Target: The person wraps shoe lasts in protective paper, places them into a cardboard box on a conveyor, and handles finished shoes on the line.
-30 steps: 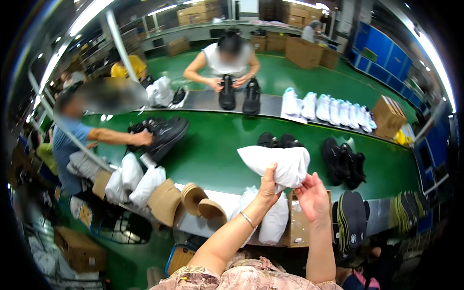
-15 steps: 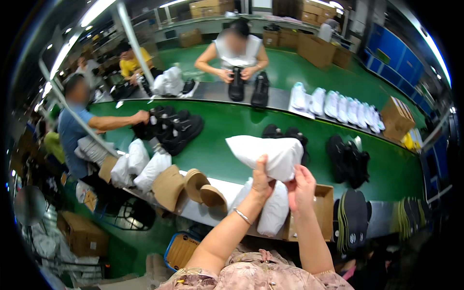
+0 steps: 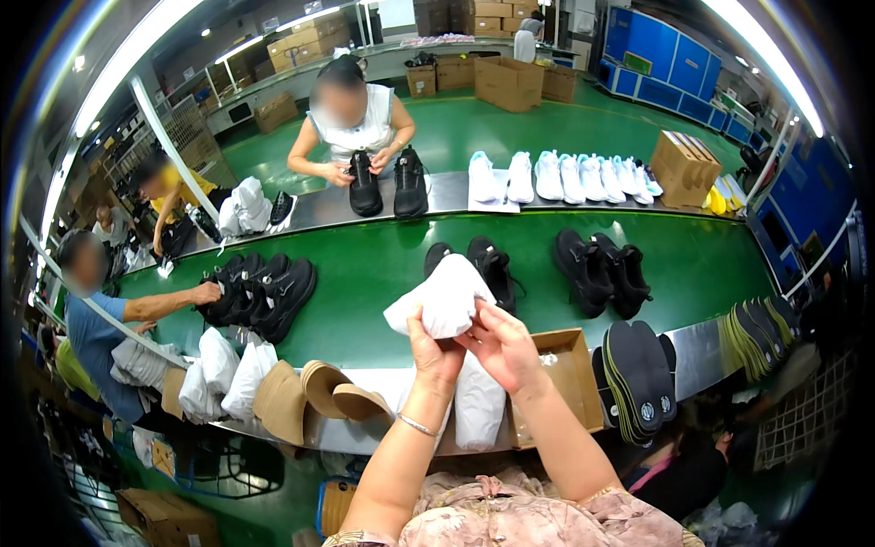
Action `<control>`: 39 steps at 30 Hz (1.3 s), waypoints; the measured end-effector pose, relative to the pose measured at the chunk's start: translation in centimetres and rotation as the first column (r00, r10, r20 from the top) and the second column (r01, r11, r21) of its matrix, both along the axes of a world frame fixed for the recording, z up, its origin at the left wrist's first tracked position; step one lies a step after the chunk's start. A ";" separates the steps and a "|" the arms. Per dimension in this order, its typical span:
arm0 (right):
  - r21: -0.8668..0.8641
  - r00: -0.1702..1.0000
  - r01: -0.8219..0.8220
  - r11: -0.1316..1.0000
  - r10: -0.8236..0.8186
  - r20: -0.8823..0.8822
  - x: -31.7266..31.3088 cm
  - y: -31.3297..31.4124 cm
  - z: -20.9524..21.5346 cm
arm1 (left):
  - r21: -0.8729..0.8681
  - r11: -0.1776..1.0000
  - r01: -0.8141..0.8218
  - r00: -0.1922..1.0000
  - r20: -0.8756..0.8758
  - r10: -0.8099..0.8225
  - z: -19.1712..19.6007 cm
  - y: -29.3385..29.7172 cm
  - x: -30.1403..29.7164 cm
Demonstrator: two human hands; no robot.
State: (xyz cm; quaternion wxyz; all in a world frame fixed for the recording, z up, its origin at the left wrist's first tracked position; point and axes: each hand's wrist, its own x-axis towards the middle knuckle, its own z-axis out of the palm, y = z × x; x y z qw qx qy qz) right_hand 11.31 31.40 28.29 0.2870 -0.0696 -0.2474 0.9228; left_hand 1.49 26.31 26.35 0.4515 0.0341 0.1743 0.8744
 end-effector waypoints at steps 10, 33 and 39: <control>0.063 0.958 0.109 0.992 -0.121 0.260 0.8 -1.1 0.5 | -0.197 0.960 -0.200 0.937 -0.323 0.129 -1.7 0.8 0.0; 0.669 0.806 0.255 0.698 -0.535 0.251 3.1 0.2 -4.2 | -0.260 0.966 -0.013 0.889 -0.445 -0.108 -3.6 -0.1 1.8; 0.740 0.721 0.204 0.641 -0.609 0.329 3.3 -2.2 -4.4 | -0.214 0.975 0.055 0.976 -0.194 -0.098 -3.4 -1.8 0.6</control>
